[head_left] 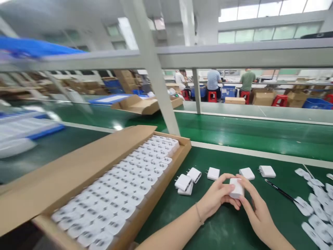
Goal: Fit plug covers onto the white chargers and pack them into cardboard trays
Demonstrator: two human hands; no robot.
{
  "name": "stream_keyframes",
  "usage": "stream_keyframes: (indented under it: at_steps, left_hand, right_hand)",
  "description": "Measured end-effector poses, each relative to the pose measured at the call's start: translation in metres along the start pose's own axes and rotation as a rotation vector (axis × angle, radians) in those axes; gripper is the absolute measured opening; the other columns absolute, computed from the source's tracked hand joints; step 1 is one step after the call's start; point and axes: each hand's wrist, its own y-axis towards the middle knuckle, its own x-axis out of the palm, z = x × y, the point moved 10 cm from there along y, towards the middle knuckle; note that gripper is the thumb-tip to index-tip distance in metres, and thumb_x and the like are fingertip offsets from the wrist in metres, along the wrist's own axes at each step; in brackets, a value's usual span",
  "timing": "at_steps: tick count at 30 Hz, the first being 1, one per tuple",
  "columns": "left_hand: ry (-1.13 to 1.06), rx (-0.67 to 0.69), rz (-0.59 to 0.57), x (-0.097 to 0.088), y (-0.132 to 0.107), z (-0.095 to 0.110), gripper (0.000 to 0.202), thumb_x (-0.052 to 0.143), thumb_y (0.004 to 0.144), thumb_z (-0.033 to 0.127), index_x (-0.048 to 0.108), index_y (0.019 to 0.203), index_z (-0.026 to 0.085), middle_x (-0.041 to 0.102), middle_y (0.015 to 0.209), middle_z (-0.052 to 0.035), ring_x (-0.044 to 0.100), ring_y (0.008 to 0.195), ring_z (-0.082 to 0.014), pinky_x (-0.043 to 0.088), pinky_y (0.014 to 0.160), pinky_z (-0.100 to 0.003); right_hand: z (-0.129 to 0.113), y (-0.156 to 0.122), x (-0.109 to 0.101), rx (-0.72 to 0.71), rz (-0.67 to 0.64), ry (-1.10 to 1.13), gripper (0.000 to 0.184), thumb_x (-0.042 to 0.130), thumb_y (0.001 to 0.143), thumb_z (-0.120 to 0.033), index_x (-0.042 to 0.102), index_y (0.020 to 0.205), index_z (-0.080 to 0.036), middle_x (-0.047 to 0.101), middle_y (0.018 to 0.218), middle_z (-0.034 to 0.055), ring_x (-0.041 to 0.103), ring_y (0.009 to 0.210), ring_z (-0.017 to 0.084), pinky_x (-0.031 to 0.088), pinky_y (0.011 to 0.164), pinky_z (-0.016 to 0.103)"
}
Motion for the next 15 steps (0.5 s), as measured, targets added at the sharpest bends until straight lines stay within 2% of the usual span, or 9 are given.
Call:
stream_keyframes:
  at_steps: [2,4,7,9,10,11,12,13,15]
  left_hand:
    - [0.015,0.093,0.071,-0.008,0.001,0.019,0.047,0.064,0.074,0.043,0.045,0.110,0.019,0.063,0.067,-0.0029,0.062,0.055,-0.0170,0.050,0.055,-0.030]
    - [0.029,0.217,0.134,-0.011,0.000,0.054,0.050,0.064,0.072,0.042,0.046,0.111,0.018,0.062,0.076,-0.0038,0.061,0.062,-0.0154,0.049,0.060,-0.028]
    - [0.097,0.409,0.192,-0.008,-0.005,0.130,0.042,0.067,0.070,0.038,0.053,0.103,0.016,0.062,0.090,-0.0048,0.060,0.077,-0.0150,0.047,0.072,-0.026]
    - [0.191,0.516,0.218,-0.010,-0.010,0.185,0.041,0.073,0.066,0.030,0.055,0.101,0.018,0.062,0.097,-0.0033,0.058,0.090,-0.0170,0.044,0.079,-0.025]
    - [0.293,0.563,0.241,-0.014,-0.014,0.211,0.043,0.073,0.065,0.026,0.055,0.103,0.019,0.062,0.101,-0.0029,0.056,0.096,-0.0181,0.042,0.084,-0.025]
    - [0.653,0.587,0.300,-0.016,-0.018,0.234,0.041,0.068,0.071,0.030,0.053,0.107,0.020,0.061,0.107,-0.0031,0.055,0.101,-0.0189,0.041,0.086,-0.026]
    - [1.000,0.534,0.343,-0.021,-0.018,0.246,0.037,0.063,0.074,0.033,0.054,0.107,0.021,0.060,0.111,-0.0023,0.054,0.104,-0.0194,0.040,0.088,-0.026]
    - [1.150,0.474,0.356,-0.031,-0.019,0.255,0.033,0.065,0.071,0.031,0.058,0.101,0.020,0.061,0.110,-0.0028,0.054,0.104,-0.0215,0.039,0.089,-0.028]
    - [1.337,0.341,0.360,-0.057,-0.023,0.259,0.026,0.071,0.063,0.025,0.064,0.087,0.017,0.067,0.095,-0.0039,0.058,0.094,-0.0244,0.040,0.086,-0.031]
  right_hand:
    - [0.011,0.000,-0.005,0.053,0.046,0.055,0.044,0.044,0.090,-0.036,0.038,0.133,-0.029,0.042,0.139,0.0072,0.043,0.126,0.025,0.038,0.103,0.046]
    - [0.022,0.002,-0.014,0.118,0.112,0.132,0.044,0.042,0.091,-0.040,0.036,0.133,-0.029,0.044,0.137,0.0083,0.046,0.122,0.025,0.042,0.100,0.044]
    - [0.032,0.003,-0.022,0.187,0.140,0.173,0.039,0.044,0.089,-0.045,0.047,0.122,-0.026,0.052,0.128,0.0099,0.053,0.115,0.026,0.046,0.096,0.041]
    - [0.033,0.003,-0.023,0.194,0.127,0.136,0.037,0.046,0.087,-0.047,0.052,0.117,-0.025,0.055,0.123,0.0098,0.057,0.109,0.026,0.050,0.091,0.039]
    - [0.031,0.003,-0.022,0.177,0.113,0.111,0.036,0.046,0.087,-0.046,0.053,0.116,-0.026,0.056,0.122,0.0096,0.058,0.106,0.026,0.051,0.089,0.038]
    - [0.028,0.003,-0.021,0.149,0.097,0.083,0.035,0.047,0.087,-0.046,0.054,0.115,-0.026,0.055,0.122,0.0093,0.058,0.104,0.025,0.052,0.086,0.037]
    - [0.024,0.003,-0.020,0.112,0.085,0.057,0.034,0.047,0.087,-0.044,0.055,0.115,-0.027,0.055,0.122,0.0090,0.058,0.104,0.025,0.053,0.085,0.037]
    - [0.021,0.003,-0.019,0.075,0.075,0.033,0.032,0.047,0.087,-0.043,0.056,0.115,-0.028,0.054,0.123,0.0087,0.058,0.104,0.025,0.053,0.084,0.036]
    - [0.016,0.004,-0.018,0.012,0.072,-0.005,0.030,0.047,0.088,-0.040,0.057,0.114,-0.029,0.054,0.122,0.0083,0.056,0.106,0.025,0.053,0.084,0.037]
